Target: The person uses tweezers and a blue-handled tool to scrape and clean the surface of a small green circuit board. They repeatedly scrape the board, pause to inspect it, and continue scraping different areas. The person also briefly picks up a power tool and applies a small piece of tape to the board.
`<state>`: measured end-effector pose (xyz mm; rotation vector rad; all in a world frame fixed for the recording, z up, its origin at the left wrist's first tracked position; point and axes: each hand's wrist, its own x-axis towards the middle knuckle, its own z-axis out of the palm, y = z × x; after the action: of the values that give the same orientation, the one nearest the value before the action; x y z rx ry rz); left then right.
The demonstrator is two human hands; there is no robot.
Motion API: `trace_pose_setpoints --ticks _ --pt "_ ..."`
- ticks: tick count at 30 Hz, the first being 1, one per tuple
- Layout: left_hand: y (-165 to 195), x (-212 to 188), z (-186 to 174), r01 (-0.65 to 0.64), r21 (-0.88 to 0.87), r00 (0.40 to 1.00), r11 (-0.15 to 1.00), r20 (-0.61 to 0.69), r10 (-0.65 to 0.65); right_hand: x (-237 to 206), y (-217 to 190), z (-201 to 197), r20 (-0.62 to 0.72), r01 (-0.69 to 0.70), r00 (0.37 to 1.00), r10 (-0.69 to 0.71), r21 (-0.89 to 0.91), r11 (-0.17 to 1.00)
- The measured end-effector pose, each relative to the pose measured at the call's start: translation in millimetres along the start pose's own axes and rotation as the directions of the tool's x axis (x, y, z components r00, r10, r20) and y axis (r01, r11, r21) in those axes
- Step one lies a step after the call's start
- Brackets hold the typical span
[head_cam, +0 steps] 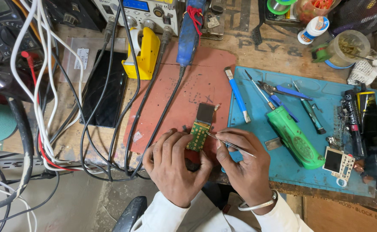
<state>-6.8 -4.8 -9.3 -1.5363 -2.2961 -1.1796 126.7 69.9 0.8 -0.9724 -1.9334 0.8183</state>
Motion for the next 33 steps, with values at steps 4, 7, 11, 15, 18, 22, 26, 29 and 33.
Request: trace_pose_setpoints --ticks 4,7,11,15,18,22,26,29,33 --pt "0.6 -2.6 1.6 0.039 -0.032 0.999 0.999 -0.013 -0.040 -1.3 5.1 -0.9 0.038 -0.064 0.997 0.063 0.037 0.997" --pt "0.5 -3.4 1.9 0.034 -0.019 0.999 0.999 -0.015 -0.035 -2.7 8.7 -1.2 0.036 -0.125 0.992 0.123 0.091 0.988" --pt "0.2 -2.5 1.4 0.005 0.009 1.000 1.000 -0.014 -0.004 -3.5 10.2 -0.8 0.031 -0.122 0.992 0.119 0.096 0.988" --pt "1.7 -1.7 0.2 0.012 0.034 1.000 0.999 0.014 -0.013 -1.6 7.7 -0.3 0.022 -0.128 0.992 0.127 0.064 0.990" --pt "3.6 -0.7 1.2 0.040 0.072 0.999 0.997 -0.023 -0.038 0.0 5.7 0.2 0.019 -0.073 0.997 0.072 0.113 0.991" --pt "2.4 -1.2 -0.9 0.043 0.042 0.999 0.998 0.005 -0.043 0.5 5.4 0.5 0.020 0.061 0.998 -0.061 0.029 0.998" --pt "1.9 -4.6 -1.1 0.057 0.043 0.998 0.997 -0.015 -0.056 0.0 6.8 0.9 0.012 0.025 1.000 -0.025 0.052 0.998" --pt "2.7 -7.2 1.0 0.080 0.066 0.996 0.995 -0.056 -0.076 0.1 6.4 0.6 0.021 0.009 1.000 -0.010 0.057 0.998" --pt "1.9 -8.5 1.2 0.079 0.076 0.994 0.994 -0.079 -0.073 0.8 4.3 -0.8 0.029 0.046 0.998 -0.046 0.016 0.999"
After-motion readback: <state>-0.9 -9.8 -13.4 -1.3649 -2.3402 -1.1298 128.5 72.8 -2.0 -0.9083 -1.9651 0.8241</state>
